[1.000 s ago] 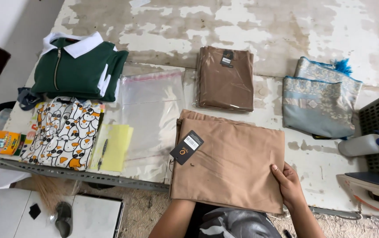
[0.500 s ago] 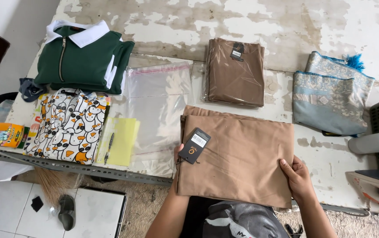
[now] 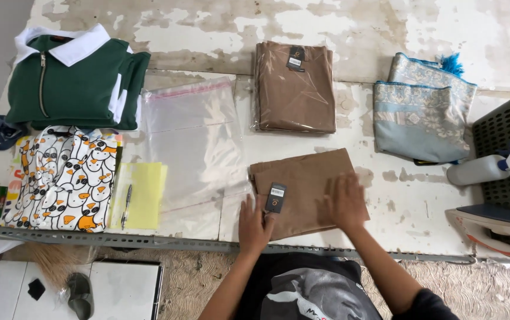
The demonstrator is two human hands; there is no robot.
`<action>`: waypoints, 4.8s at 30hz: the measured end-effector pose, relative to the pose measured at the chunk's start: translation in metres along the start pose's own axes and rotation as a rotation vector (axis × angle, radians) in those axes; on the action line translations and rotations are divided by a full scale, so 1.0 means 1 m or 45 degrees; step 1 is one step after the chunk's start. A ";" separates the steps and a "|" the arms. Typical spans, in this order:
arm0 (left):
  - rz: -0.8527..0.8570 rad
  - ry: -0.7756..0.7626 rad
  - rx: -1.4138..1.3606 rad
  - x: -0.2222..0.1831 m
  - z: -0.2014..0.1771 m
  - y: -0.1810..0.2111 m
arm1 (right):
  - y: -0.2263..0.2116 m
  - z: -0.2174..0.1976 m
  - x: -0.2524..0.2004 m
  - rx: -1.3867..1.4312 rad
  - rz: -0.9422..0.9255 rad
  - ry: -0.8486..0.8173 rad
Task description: The person is packaging folded garments into clear plastic bags at a workbench in a factory setting.
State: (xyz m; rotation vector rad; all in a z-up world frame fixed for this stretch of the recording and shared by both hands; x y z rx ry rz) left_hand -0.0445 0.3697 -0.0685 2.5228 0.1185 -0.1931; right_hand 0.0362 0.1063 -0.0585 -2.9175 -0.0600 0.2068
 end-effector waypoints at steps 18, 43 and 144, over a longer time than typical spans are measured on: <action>0.227 -0.086 0.439 -0.004 0.057 -0.024 | -0.043 0.065 0.034 0.028 0.031 -0.108; -0.226 -0.343 -0.286 -0.008 0.032 -0.012 | 0.125 0.072 -0.029 0.435 0.738 -0.096; -0.577 -0.490 -0.554 0.015 0.134 -0.036 | 0.123 0.090 -0.078 0.158 0.005 0.142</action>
Point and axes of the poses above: each hand's wrist, its own x-axis towards the middle knuckle, its own z-axis out of the palm, y = z × x, the point moved 8 cm from there along x, towards the middle knuckle, and after that the axes turned 11 degrees about x, right-handed, at the moved point
